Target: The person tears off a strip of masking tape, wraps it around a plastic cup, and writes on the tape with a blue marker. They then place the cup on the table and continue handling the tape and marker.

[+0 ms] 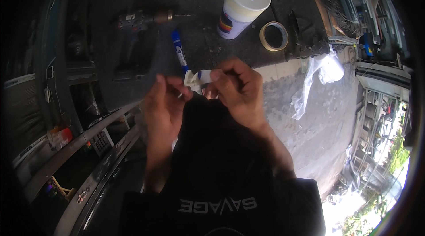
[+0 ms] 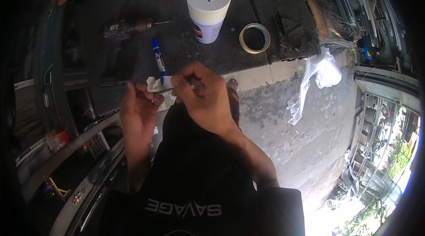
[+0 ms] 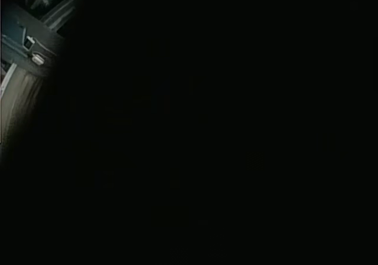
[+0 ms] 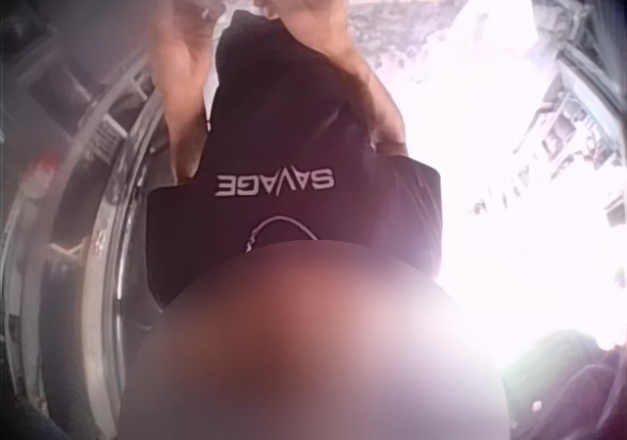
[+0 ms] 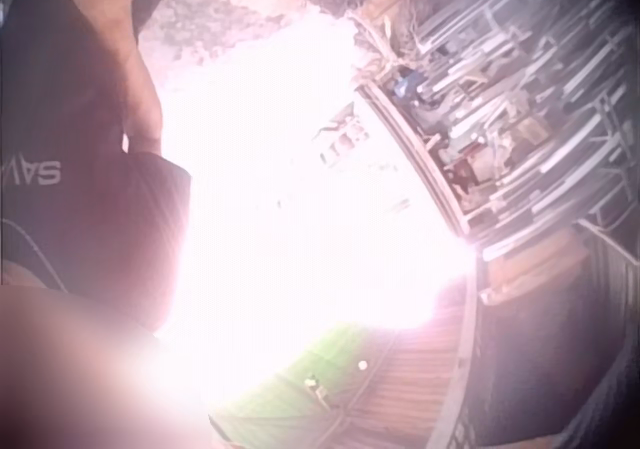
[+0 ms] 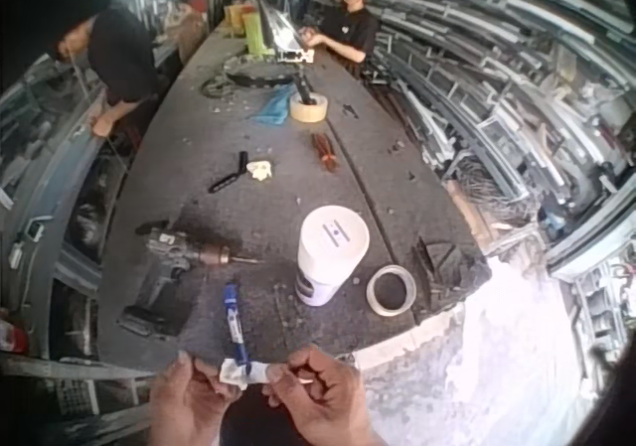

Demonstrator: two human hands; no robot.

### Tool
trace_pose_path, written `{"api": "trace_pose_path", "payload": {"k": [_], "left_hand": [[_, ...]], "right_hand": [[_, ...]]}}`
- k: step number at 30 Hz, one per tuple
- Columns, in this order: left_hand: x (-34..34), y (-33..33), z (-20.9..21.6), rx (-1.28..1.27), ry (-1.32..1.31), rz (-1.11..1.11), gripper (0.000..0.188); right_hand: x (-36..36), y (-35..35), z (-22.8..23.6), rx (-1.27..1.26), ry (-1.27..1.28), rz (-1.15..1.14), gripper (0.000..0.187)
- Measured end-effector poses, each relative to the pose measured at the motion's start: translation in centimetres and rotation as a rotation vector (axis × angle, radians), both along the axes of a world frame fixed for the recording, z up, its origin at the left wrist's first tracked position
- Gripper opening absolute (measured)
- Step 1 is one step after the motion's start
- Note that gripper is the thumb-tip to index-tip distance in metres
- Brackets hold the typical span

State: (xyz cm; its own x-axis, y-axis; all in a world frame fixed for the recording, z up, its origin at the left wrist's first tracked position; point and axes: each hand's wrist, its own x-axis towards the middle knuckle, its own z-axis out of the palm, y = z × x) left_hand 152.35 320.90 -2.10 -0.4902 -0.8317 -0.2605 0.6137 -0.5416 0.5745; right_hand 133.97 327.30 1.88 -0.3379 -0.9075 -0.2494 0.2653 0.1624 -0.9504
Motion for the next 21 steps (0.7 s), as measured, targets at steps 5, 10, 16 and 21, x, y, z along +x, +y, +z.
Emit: {"api": "trace_pose_path", "payload": {"k": [5, 10, 16, 21], "left_hand": [[-0.7, 0.0, 1.0, -0.134, -0.179, -0.030, 0.036], [-2.0, 1.6, 1.2, -0.339, -0.367, 0.064, 0.026], [-2.0, 0.6, 1.3, -0.308, -0.332, 0.041, 0.026], [-2.6, 0.6, 1.5, -0.284, -0.246, 0.038, 0.022]], "right_hand": [[-0.5, 0.3, 0.5, -0.038, 0.244, -0.095, 0.016], [0.2, 0.7, 1.4, -0.093, 0.587, -0.079, 0.017], [0.3, 0.5, 1.9, -0.149, 0.615, -0.089, 0.017], [0.0, 0.4, 1.8, -0.244, 0.640, -0.089, 0.016]]}}
